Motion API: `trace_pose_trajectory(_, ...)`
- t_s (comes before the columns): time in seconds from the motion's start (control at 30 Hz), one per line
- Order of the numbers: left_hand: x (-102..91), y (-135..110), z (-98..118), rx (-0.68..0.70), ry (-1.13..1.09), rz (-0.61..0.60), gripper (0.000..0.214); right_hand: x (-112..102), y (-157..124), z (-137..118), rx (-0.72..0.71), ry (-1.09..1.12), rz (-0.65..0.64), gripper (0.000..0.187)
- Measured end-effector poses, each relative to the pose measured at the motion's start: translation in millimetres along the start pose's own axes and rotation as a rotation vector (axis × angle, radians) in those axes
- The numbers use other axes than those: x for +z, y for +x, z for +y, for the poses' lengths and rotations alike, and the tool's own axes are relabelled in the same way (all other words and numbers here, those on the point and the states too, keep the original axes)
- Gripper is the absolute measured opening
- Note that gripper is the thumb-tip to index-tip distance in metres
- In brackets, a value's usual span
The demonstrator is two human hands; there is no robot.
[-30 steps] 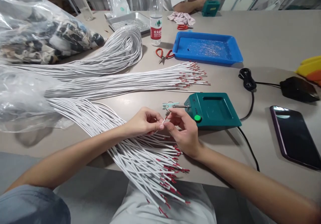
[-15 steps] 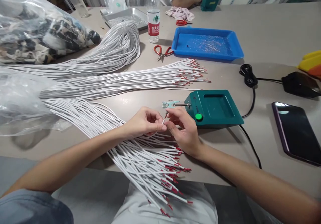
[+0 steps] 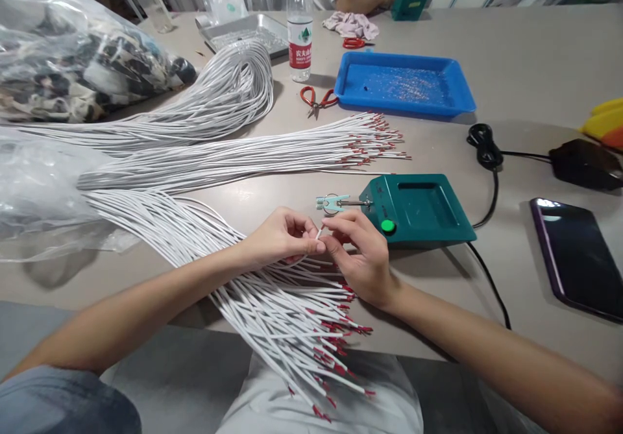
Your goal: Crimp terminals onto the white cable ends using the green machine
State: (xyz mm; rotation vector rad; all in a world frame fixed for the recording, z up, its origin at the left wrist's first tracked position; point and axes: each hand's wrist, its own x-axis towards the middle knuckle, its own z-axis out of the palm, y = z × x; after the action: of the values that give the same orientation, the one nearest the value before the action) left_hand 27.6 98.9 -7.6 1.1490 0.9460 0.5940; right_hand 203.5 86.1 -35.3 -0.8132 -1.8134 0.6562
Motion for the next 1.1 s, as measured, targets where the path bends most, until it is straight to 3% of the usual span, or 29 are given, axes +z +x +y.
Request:
trace_pose_trajectory(0.3, 1.8, -0.5, 1.6, 0.025, -0.013, 0.005, 0.034, -0.7, 2.1, -4.6, 0.005, -0.027, 0.046, 0.006)
trace_pose_trajectory(0.4, 2.0, -0.2, 3.9, 0.039, 0.006, 0.047, 0.035, -0.8, 0.6, -7.0, 0.077, 0.046, 0.061, 0.005)
trace_pose_trajectory(0.63, 4.8, -0.5, 8.4, 0.045, 0.106, 0.086, 0.035, 2.9, 0.0, -9.3, 0.394, 0.266, 0.014, 0.016)
trace_pose_trajectory(0.9, 3.0, -0.2, 0.3, 0.062, 0.246, 0.104, 0.028, 5.8, 4.1, -10.7, 0.409, 0.337, 0.028, 0.010)
trace_pose_trajectory(1.0, 4.6, -1.9, -2.1, 0.146, 0.362, 0.189, 0.026, 6.6, 3.9, -11.1, 0.438, 0.290, 0.043, 0.012)
trace_pose_trajectory(1.1, 7.5, -5.2, -5.3, 0.313, 0.519, 0.299, 0.022, 6.5, 4.4, -12.2, 0.459, 0.263, 0.042, 0.014)
